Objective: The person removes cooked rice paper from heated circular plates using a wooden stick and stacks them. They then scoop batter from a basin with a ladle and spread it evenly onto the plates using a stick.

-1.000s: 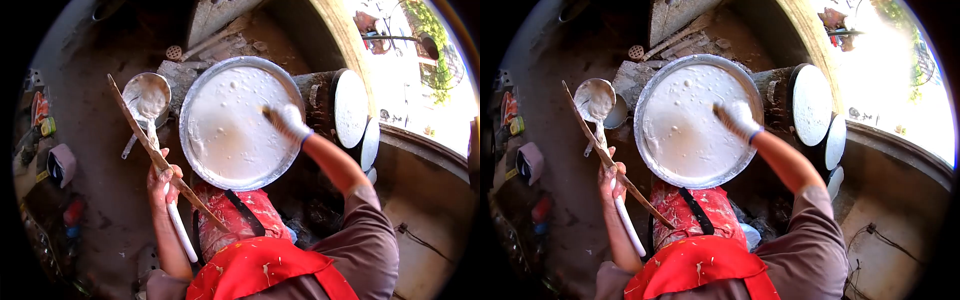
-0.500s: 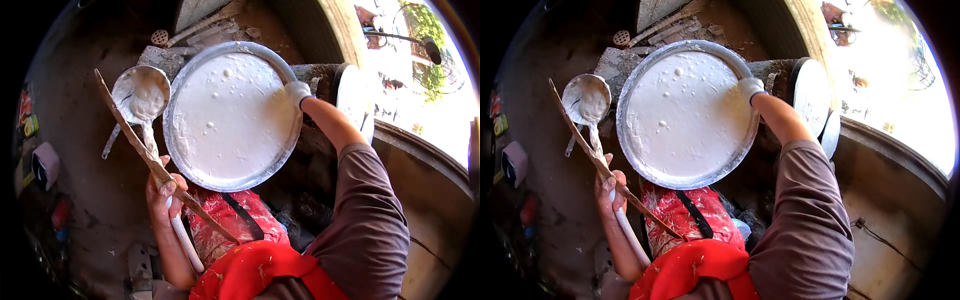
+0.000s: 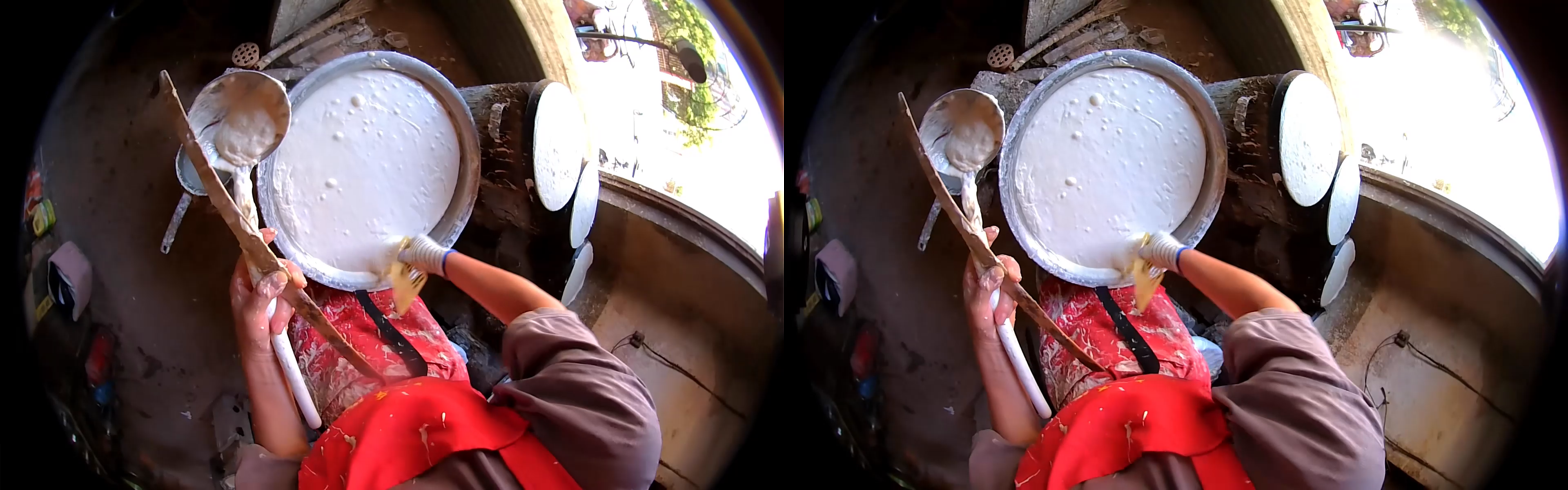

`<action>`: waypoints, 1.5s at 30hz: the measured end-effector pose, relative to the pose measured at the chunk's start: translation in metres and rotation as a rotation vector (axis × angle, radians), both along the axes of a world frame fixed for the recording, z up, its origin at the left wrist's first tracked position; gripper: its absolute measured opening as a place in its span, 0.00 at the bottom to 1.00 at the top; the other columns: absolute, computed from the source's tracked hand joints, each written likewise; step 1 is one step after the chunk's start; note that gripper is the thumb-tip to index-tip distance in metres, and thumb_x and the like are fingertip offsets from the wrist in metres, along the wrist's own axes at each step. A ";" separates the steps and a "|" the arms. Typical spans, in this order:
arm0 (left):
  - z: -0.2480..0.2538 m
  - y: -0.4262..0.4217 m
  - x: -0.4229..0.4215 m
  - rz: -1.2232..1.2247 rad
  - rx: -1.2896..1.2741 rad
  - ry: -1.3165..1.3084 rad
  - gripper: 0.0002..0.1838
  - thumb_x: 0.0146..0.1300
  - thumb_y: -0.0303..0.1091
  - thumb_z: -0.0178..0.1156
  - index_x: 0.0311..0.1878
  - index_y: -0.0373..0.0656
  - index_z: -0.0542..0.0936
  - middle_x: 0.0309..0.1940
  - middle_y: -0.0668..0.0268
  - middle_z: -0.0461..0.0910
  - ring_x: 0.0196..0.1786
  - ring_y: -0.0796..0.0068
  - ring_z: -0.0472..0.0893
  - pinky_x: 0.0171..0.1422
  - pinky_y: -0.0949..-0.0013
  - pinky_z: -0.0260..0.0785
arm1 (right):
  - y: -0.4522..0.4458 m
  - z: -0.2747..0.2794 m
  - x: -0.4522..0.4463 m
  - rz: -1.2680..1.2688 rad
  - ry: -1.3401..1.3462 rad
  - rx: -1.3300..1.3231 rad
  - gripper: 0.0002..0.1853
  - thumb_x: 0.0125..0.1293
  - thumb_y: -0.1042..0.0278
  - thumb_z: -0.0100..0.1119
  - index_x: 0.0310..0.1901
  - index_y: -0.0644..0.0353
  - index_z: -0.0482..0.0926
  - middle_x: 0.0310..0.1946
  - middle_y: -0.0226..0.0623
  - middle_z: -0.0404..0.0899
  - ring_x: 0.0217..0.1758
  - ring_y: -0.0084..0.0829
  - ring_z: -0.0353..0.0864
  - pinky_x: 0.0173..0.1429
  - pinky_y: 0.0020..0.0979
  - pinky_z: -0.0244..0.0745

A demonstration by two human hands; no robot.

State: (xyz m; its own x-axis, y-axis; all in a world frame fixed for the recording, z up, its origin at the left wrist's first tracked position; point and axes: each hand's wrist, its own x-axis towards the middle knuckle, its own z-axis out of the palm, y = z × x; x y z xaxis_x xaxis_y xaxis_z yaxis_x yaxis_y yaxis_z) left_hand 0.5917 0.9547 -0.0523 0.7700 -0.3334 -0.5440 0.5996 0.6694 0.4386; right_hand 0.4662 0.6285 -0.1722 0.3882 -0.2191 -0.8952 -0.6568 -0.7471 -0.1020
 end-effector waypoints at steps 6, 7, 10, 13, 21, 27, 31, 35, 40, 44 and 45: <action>-0.002 -0.014 -0.004 -0.035 0.049 0.023 0.31 0.49 0.32 0.60 0.56 0.36 0.61 0.21 0.60 0.74 0.06 0.89 0.56 0.09 0.85 0.49 | -0.031 0.106 0.198 1.001 -0.131 -0.488 0.09 0.54 0.72 0.49 0.31 0.60 0.81 0.27 0.45 0.80 0.31 0.40 0.81 0.34 0.36 0.76; -0.002 -0.019 -0.004 -0.014 0.055 0.021 0.31 0.49 0.33 0.60 0.57 0.37 0.61 0.21 0.60 0.74 0.05 0.89 0.56 0.09 0.85 0.49 | -0.024 0.109 0.229 1.078 -0.191 -0.518 0.09 0.54 0.72 0.49 0.30 0.60 0.81 0.27 0.44 0.80 0.30 0.38 0.81 0.32 0.36 0.76; 0.000 -0.027 -0.006 -0.021 0.071 0.090 0.30 0.45 0.31 0.61 0.54 0.36 0.64 0.20 0.58 0.75 0.08 0.89 0.58 0.11 0.85 0.50 | -0.037 0.061 0.299 1.391 -0.342 -0.621 0.08 0.55 0.71 0.52 0.30 0.59 0.81 0.25 0.39 0.81 0.28 0.35 0.82 0.25 0.36 0.75; -0.006 -0.030 -0.014 0.011 0.059 0.111 0.32 0.45 0.32 0.61 0.55 0.35 0.62 0.20 0.57 0.75 0.07 0.88 0.57 0.09 0.85 0.49 | -0.062 0.032 0.321 1.438 -0.260 -0.647 0.08 0.54 0.71 0.52 0.32 0.59 0.81 0.24 0.39 0.81 0.25 0.34 0.81 0.22 0.36 0.73; -0.015 -0.025 -0.018 0.057 0.025 0.145 0.31 0.46 0.31 0.60 0.55 0.35 0.62 0.21 0.58 0.75 0.06 0.89 0.56 0.09 0.85 0.48 | -0.090 0.025 0.156 0.976 0.269 -0.412 0.11 0.52 0.73 0.53 0.37 0.61 0.80 0.35 0.45 0.80 0.41 0.41 0.80 0.43 0.39 0.75; -0.010 -0.033 -0.010 0.011 0.045 0.114 0.32 0.45 0.31 0.61 0.55 0.34 0.62 0.20 0.59 0.75 0.06 0.89 0.56 0.09 0.85 0.48 | -0.034 0.041 0.311 1.338 -0.326 -0.564 0.08 0.55 0.72 0.50 0.30 0.61 0.81 0.27 0.42 0.80 0.28 0.38 0.81 0.27 0.36 0.76; -0.011 -0.032 -0.018 -0.024 0.055 0.150 0.32 0.44 0.31 0.61 0.54 0.33 0.62 0.21 0.58 0.75 0.10 0.85 0.62 0.14 0.85 0.54 | -0.095 0.001 0.267 1.229 -0.095 -0.597 0.10 0.55 0.71 0.50 0.37 0.59 0.81 0.34 0.42 0.80 0.36 0.36 0.81 0.30 0.38 0.76; -0.014 -0.030 -0.027 -0.001 0.013 0.174 0.32 0.44 0.29 0.60 0.55 0.34 0.62 0.22 0.59 0.75 0.21 0.78 0.72 0.23 0.82 0.61 | -0.095 0.014 0.204 1.152 0.282 -0.524 0.10 0.55 0.73 0.53 0.38 0.60 0.81 0.37 0.45 0.79 0.42 0.41 0.79 0.40 0.41 0.76; -0.021 -0.035 -0.024 -0.044 0.064 0.146 0.32 0.43 0.30 0.60 0.54 0.32 0.62 0.21 0.59 0.75 0.12 0.86 0.63 0.15 0.84 0.54 | -0.038 0.056 0.303 1.309 -0.211 -0.560 0.07 0.54 0.73 0.52 0.32 0.61 0.80 0.27 0.44 0.80 0.30 0.37 0.82 0.30 0.35 0.76; -0.018 -0.041 -0.020 -0.058 0.066 0.156 0.32 0.43 0.32 0.61 0.53 0.32 0.62 0.20 0.59 0.75 0.08 0.88 0.59 0.12 0.84 0.51 | -0.057 0.020 0.306 1.466 -0.144 -0.570 0.10 0.56 0.71 0.50 0.36 0.59 0.80 0.32 0.42 0.80 0.31 0.35 0.81 0.30 0.35 0.75; -0.018 -0.045 -0.022 -0.001 0.063 0.141 0.33 0.43 0.31 0.61 0.54 0.32 0.62 0.20 0.58 0.75 0.07 0.88 0.58 0.11 0.84 0.51 | -0.085 0.006 0.286 1.366 -0.032 -0.585 0.11 0.57 0.70 0.49 0.38 0.58 0.80 0.36 0.41 0.80 0.36 0.34 0.81 0.34 0.35 0.76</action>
State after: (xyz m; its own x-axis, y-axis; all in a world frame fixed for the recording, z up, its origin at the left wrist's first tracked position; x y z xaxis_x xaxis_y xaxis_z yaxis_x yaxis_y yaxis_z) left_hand 0.5694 0.9100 -0.0707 0.6840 -0.2963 -0.6666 0.6592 0.6426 0.3907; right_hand 0.7525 0.5440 -0.1663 0.6025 0.0050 -0.7981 0.5659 -0.7079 0.4227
